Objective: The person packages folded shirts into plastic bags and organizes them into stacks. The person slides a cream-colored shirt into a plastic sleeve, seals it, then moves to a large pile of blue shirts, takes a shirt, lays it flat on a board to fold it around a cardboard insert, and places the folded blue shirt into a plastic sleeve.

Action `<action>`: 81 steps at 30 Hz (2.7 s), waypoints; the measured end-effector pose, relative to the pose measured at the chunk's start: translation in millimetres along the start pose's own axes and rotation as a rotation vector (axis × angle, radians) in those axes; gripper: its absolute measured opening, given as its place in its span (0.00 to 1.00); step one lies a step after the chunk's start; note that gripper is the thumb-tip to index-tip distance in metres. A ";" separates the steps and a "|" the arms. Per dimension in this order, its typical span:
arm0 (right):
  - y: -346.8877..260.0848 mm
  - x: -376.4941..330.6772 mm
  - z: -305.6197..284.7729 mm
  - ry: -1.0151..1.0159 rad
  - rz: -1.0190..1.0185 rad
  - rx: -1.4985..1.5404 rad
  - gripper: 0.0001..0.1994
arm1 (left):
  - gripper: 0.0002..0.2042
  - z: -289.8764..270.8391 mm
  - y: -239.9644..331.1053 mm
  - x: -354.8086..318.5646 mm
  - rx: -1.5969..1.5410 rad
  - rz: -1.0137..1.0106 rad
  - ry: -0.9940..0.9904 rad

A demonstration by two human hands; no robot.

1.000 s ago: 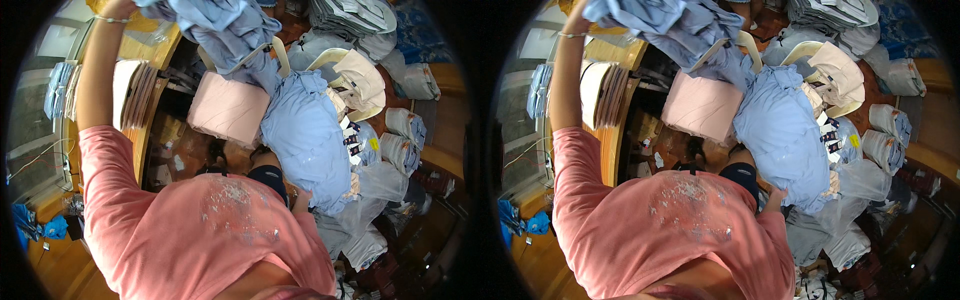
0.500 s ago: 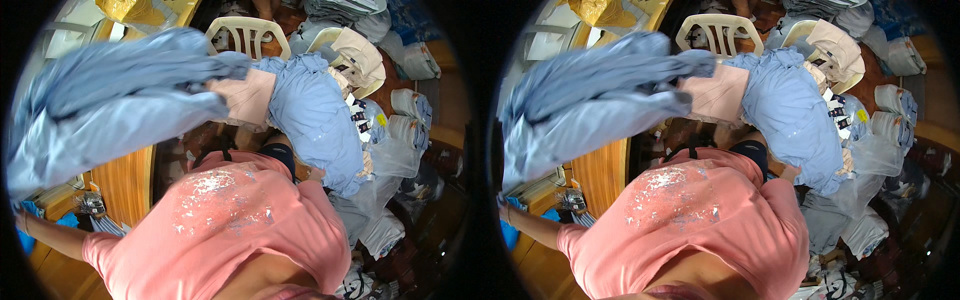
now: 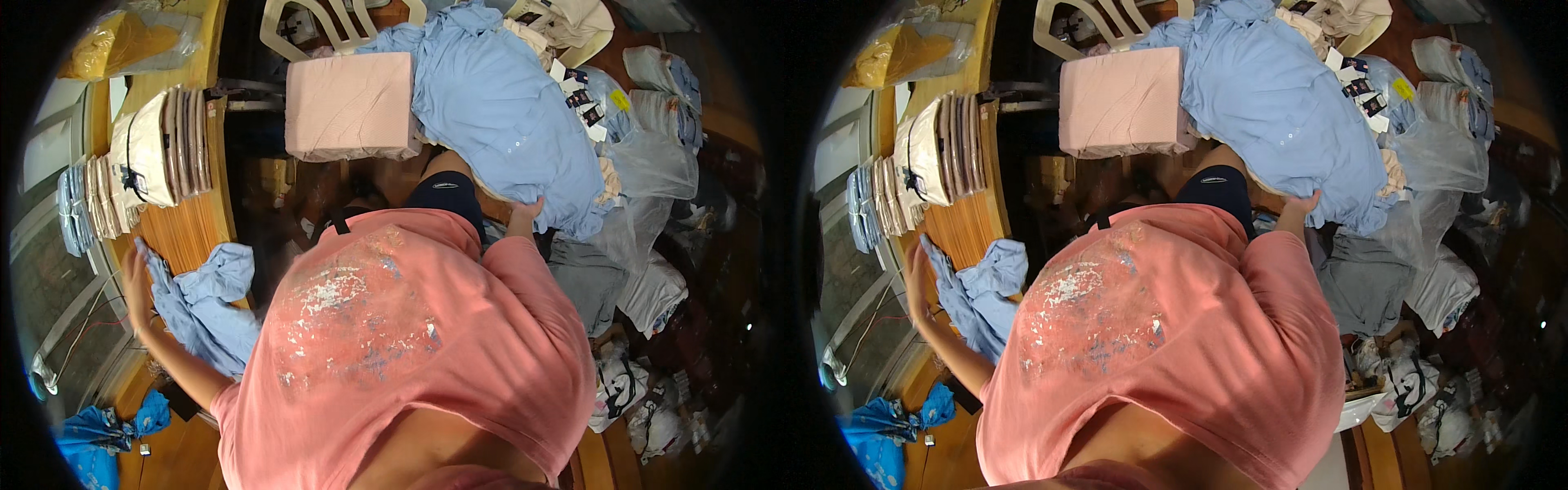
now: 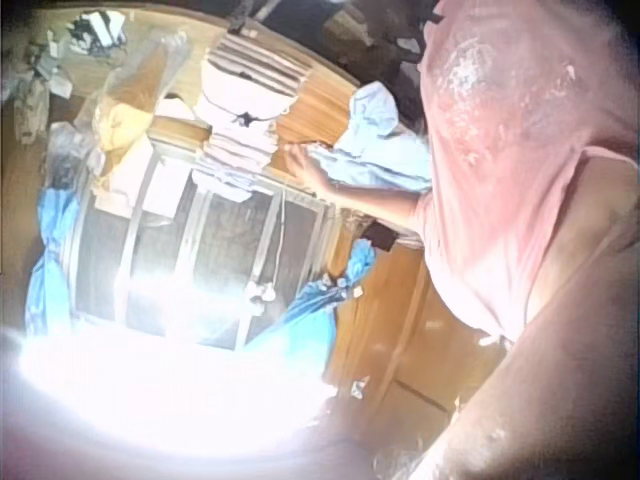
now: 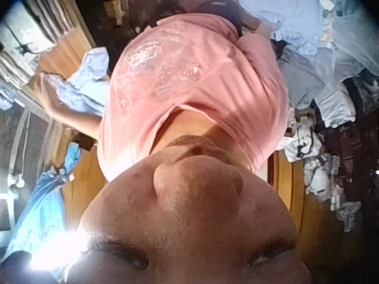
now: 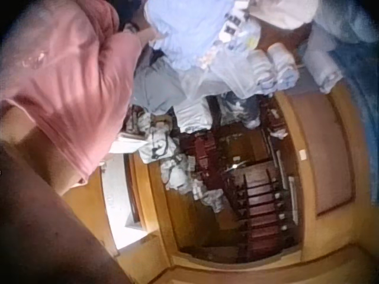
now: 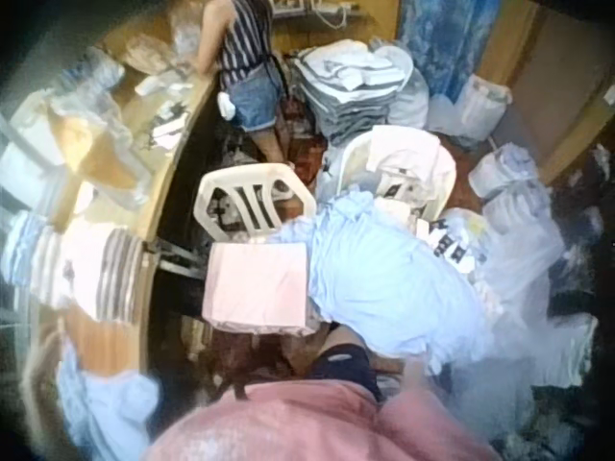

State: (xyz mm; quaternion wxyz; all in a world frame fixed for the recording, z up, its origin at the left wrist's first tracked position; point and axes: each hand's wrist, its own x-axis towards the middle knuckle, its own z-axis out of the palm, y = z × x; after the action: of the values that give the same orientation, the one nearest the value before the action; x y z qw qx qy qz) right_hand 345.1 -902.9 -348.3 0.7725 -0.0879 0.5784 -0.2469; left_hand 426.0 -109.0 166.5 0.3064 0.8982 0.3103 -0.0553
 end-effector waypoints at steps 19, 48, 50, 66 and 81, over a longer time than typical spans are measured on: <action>-71.5 -139.4 144.3 -0.121 0.057 -0.008 0.35 | 0.39 695.9 148.0 -111.5 -1.410 -0.690 -1.185; -93.5 -120.4 121.7 -0.298 -0.127 -0.042 0.31 | 0.27 608.6 247.4 -42.8 -1.248 -0.610 -1.151; -98.2 -131.4 125.7 -0.381 -0.235 -0.025 0.31 | 0.22 607.7 258.8 -30.7 -1.328 -0.524 -1.186; -50.8 -376.3 262.4 -0.633 -0.587 -0.086 0.35 | 0.16 311.2 309.3 -23.2 -1.547 -0.059 -0.786; 141.0 -374.2 249.1 -0.833 -0.011 -0.225 0.35 | 0.36 236.6 108.0 35.4 -1.361 -0.100 -0.301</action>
State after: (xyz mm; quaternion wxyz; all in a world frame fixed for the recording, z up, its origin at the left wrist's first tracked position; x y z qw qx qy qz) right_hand 539.8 -637.9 -11.0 0.9244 -0.2668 0.2399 -0.1296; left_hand 539.6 -295.8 21.3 0.8377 0.4739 0.2710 0.0136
